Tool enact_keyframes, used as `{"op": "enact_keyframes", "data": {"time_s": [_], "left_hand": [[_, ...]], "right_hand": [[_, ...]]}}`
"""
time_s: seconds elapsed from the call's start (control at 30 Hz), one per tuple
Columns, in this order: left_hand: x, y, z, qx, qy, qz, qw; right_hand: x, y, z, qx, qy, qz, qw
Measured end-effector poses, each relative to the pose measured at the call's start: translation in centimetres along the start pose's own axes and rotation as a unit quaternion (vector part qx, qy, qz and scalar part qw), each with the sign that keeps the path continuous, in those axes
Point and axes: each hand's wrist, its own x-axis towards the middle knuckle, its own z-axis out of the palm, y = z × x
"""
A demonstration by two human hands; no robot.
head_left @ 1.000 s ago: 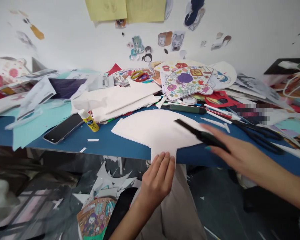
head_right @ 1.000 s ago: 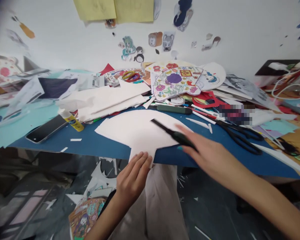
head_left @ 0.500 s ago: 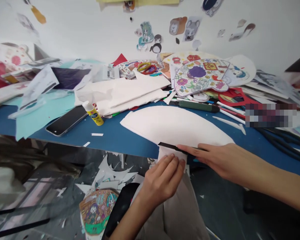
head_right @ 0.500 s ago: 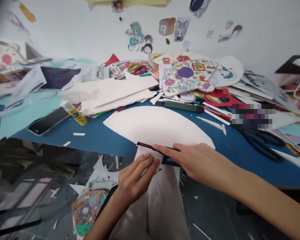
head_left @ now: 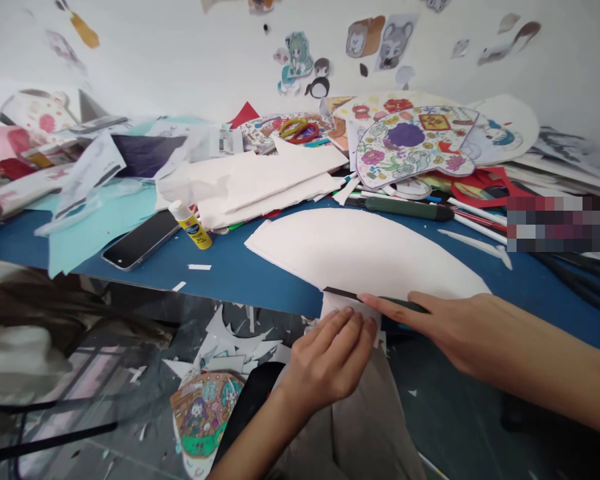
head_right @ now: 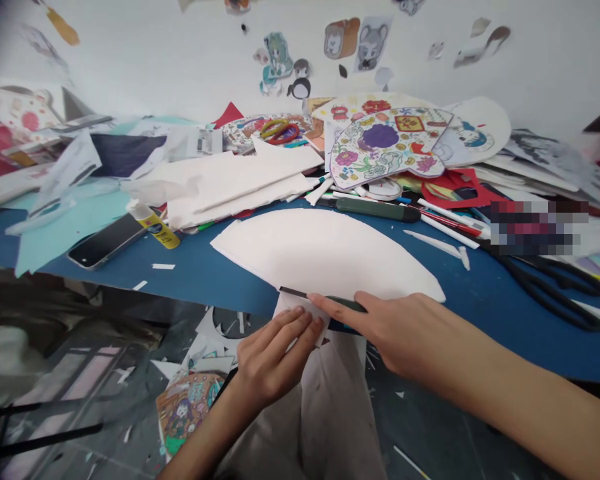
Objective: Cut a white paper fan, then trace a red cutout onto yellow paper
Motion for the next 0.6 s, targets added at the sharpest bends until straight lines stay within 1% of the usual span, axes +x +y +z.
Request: {"op": "enact_keyframes", "data": {"time_s": [0.23, 0.3, 0.4, 0.47, 0.53, 0.6], "left_hand": [[-0.2, 0.4, 0.4, 0.005, 0.022, -0.027, 0.999], [-0.2, 0.6, 0.5, 0.012, 0.025, -0.031, 0.999], [-0.2, 0.8, 0.6, 0.019, 0.023, -0.034, 0.999], [-0.2, 0.9, 0.6, 0.021, 0.026, -0.033, 0.999], [-0.1, 0.9, 0.6, 0.026, 0.03, -0.032, 0.999], [0.0, 0.9, 0.7, 0.031, 0.036, -0.033, 0.998]], "right_hand": [[-0.7, -0.2, -0.1, 0.008, -0.016, 0.0, 1.0], [-0.7, -0.2, -0.5, 0.014, -0.045, -0.002, 0.999], [-0.9, -0.1, -1.4, 0.022, -0.117, 0.004, 0.993], [-1.1, 0.1, -1.8, 0.031, -0.136, 0.011, 0.99], [-1.5, 0.2, -1.7, 0.056, -0.117, -0.001, 0.992], [-2.0, 0.2, -1.2, 0.063, -0.068, 0.001, 0.996]]}}
